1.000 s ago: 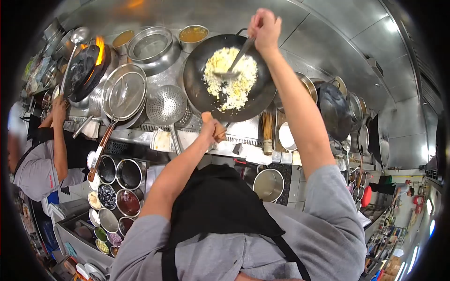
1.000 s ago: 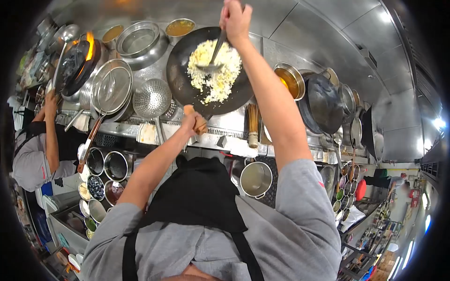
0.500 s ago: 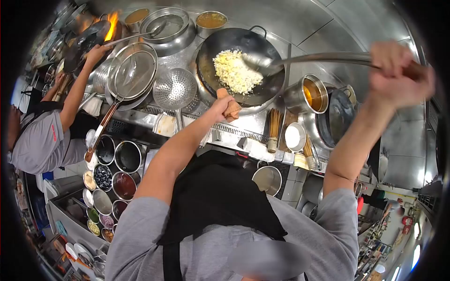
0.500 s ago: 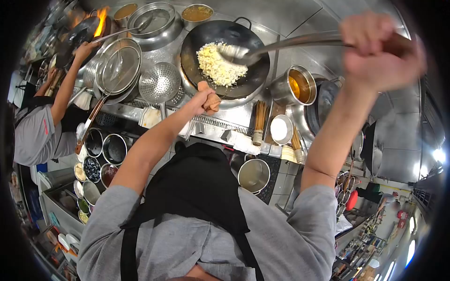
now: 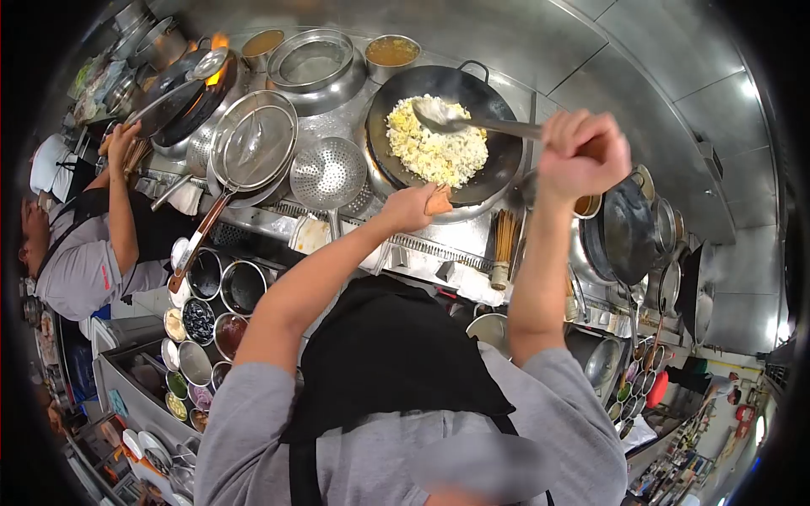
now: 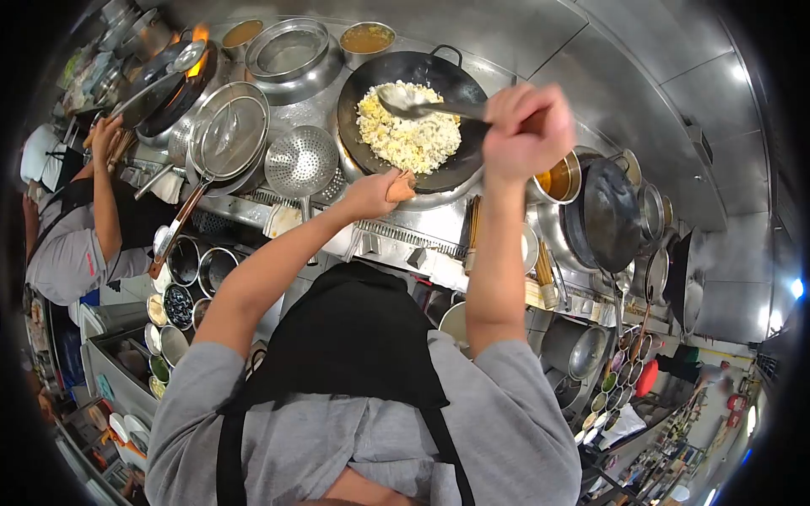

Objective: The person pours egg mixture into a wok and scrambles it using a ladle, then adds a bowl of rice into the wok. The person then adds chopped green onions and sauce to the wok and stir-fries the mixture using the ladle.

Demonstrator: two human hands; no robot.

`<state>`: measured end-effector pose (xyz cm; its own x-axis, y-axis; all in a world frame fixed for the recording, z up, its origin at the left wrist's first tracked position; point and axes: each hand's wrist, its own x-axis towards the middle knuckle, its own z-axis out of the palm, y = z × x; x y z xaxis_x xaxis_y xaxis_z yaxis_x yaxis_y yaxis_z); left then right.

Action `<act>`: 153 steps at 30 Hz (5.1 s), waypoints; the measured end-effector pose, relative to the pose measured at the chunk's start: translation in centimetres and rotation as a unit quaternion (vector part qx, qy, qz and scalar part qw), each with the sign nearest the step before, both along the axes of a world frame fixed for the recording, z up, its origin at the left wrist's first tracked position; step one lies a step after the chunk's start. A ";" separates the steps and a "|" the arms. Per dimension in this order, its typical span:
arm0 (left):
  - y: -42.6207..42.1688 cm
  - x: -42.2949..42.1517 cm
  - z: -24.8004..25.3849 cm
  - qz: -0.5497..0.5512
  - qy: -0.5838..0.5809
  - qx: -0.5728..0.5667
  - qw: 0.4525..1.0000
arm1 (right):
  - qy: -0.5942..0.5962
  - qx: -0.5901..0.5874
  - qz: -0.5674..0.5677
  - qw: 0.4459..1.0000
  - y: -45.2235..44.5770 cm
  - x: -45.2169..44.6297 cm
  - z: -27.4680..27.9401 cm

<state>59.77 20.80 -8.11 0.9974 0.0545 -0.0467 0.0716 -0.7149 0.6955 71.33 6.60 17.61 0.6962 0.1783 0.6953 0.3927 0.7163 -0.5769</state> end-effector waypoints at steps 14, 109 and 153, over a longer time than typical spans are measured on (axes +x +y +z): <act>-1.5 -0.3 0.5 0.046 0.039 0.027 0.998 | -0.061 -0.093 -0.102 0.989 1.5 6.9 -6.1; -0.2 6.8 -15.4 0.254 0.144 -0.733 0.615 | -0.075 -0.072 -0.036 0.994 4.2 -2.5 -10.9; -5.7 -0.6 5.4 0.333 0.310 -0.698 0.553 | 0.179 -0.091 0.001 0.980 -4.3 3.3 -2.5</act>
